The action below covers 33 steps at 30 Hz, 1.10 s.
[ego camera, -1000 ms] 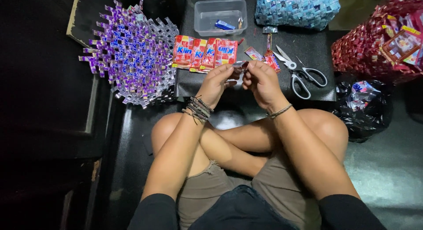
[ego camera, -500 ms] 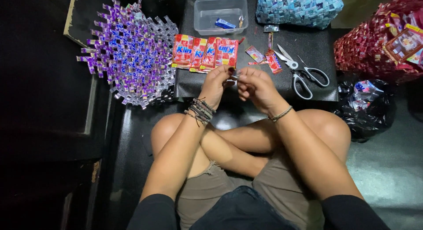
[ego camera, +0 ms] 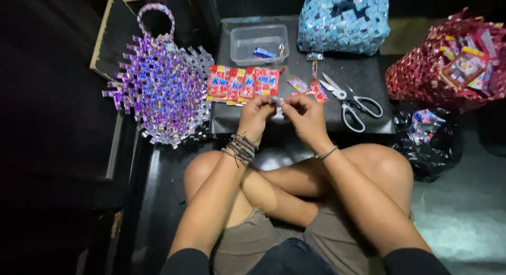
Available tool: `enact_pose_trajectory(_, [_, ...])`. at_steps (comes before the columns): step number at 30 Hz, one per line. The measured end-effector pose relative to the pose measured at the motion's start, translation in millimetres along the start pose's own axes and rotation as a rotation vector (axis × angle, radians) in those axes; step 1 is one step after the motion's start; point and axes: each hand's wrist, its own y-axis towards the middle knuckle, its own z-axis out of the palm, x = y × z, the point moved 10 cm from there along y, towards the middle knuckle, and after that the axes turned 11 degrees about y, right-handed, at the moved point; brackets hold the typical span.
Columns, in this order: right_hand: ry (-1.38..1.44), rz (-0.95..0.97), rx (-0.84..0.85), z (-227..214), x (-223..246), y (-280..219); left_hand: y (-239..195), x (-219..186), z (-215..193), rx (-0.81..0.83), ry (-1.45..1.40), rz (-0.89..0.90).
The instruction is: Cutting candy wrappers with scissors to prepare them for weaving into recycled bags.
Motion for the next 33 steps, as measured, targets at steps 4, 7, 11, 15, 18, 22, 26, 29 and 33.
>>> enact_pose_trajectory(4, [0.112, 0.115, -0.022, -8, -17, 2, -15, -14, 21, 0.076, -0.151, -0.068])
enact_pose_trajectory(7, [0.362, 0.33, 0.032, -8, -16, 2, -15, -19, 34, 0.146, -0.393, -0.101])
enact_pose_trajectory(11, [0.511, 0.506, 0.19, 2, -10, -9, -33, -51, 43, 0.21, -0.278, -0.061])
enact_pose_trajectory(15, [0.388, 0.43, 0.318, -11, -29, -2, -39, -85, 49, 0.304, 0.12, 0.206])
enact_pose_trajectory(18, [0.1, 0.314, 0.521, 18, 50, -27, -37, -87, 59, 0.367, 0.16, 0.349])
enact_pose_trajectory(22, [-0.147, 0.124, 0.603, 21, 74, -34, -43, -109, 54, 0.365, 0.257, 0.516])
enact_pose_trajectory(26, [-0.143, -0.085, 0.465, 2, 75, -23, -36, -93, 50, 0.341, 0.246, 0.402])
enact_pose_trajectory(29, [-0.184, -0.106, 0.432, -6, 49, -13, -16, -63, 40, 0.28, 0.222, 0.32])
enact_pose_trajectory(33, [-0.212, 0.027, 0.382, -20, -4, -7, -3, -28, 33, 0.232, 0.203, 0.238])
